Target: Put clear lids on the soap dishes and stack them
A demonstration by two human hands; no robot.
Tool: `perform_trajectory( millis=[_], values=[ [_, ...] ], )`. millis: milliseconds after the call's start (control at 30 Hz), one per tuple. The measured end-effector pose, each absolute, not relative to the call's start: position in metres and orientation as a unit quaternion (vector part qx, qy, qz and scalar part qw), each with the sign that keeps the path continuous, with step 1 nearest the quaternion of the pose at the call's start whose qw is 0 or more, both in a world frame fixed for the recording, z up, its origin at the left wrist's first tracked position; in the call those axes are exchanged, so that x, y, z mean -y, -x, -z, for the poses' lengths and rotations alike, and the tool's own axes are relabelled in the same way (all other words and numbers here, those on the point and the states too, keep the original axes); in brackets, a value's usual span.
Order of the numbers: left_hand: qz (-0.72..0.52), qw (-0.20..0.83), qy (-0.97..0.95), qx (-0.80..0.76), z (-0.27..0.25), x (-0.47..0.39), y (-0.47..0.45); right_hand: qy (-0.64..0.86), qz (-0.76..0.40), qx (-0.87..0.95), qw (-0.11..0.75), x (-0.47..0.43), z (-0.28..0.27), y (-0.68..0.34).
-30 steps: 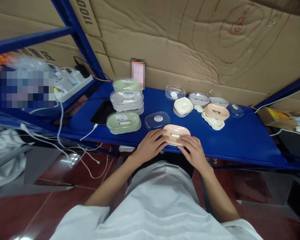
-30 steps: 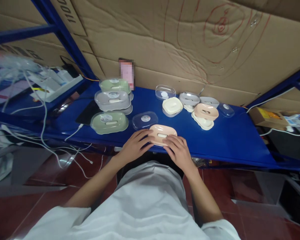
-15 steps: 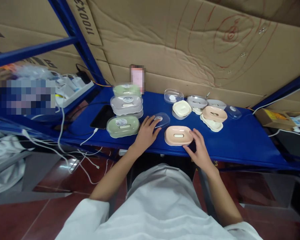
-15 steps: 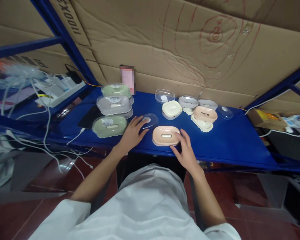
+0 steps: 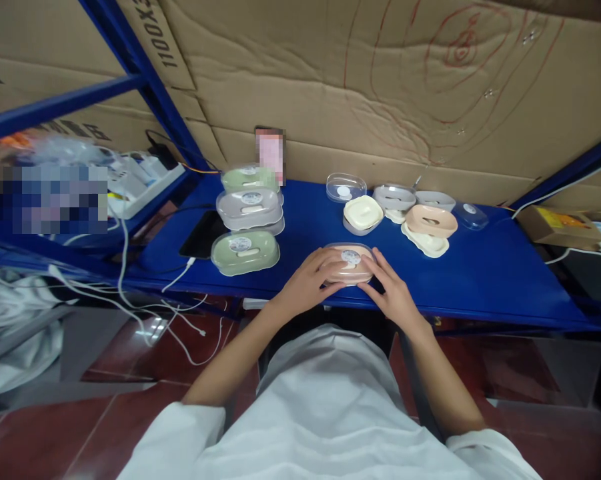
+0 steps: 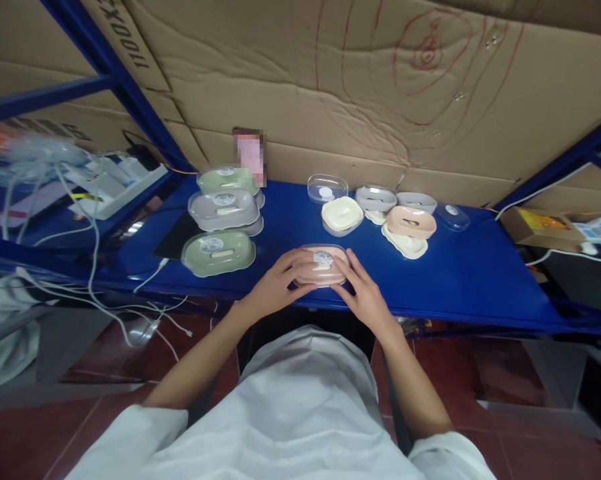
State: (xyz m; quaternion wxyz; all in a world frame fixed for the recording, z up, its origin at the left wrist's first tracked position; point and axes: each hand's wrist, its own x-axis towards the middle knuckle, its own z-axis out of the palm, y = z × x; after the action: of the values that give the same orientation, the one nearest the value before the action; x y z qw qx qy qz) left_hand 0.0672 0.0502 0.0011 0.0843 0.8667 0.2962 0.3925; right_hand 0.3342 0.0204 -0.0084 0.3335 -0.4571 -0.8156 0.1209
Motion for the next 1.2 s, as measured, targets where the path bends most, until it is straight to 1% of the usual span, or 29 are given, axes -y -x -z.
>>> perform_trajectory(
  millis=[267, 333, 600, 733, 833, 933, 1033, 1133, 1200],
  values=[
    [-0.372, -0.021, -0.876, -0.306, 0.010, -0.043, -0.067, 0.456, -0.101, 0.821, 0.328, -0.017, 0.009, -0.332],
    [-0.373, -0.034, -0.873, -0.313, 0.010, -0.041, -0.067, 0.454, -0.095, 0.825, 0.322, -0.017, 0.008, -0.331],
    [-0.399, 0.028, -0.861, -0.314, 0.017, -0.040, -0.065, 0.459, -0.091, 0.827, 0.311, -0.015, 0.008, -0.329],
    [-0.411, 0.056, -0.848, -0.330, 0.016, -0.033, -0.042, 0.480, -0.113, 0.816, 0.303, -0.013, 0.009, -0.329],
    [-0.434, 0.058, -0.830, -0.345, 0.007, -0.028, -0.024, 0.485, -0.113, 0.815, 0.296, -0.013, 0.009, -0.328],
    [-0.441, 0.055, -0.829, -0.340, 0.001, -0.026, -0.018, 0.473, -0.077, 0.832, 0.278, -0.016, 0.008, -0.326],
    [-0.410, 0.049, -0.843, -0.345, 0.005, -0.028, -0.023, 0.435, -0.019, 0.865, 0.251, -0.027, 0.009, -0.318],
    [-0.388, 0.001, -0.843, -0.372, 0.011, -0.031, -0.030, 0.382, 0.017, 0.902, 0.202, -0.048, 0.008, -0.303],
    [-0.389, -0.036, -0.835, -0.387, 0.015, -0.032, -0.033, 0.373, 0.035, 0.909, 0.182, -0.069, 0.005, -0.289]
  ],
)
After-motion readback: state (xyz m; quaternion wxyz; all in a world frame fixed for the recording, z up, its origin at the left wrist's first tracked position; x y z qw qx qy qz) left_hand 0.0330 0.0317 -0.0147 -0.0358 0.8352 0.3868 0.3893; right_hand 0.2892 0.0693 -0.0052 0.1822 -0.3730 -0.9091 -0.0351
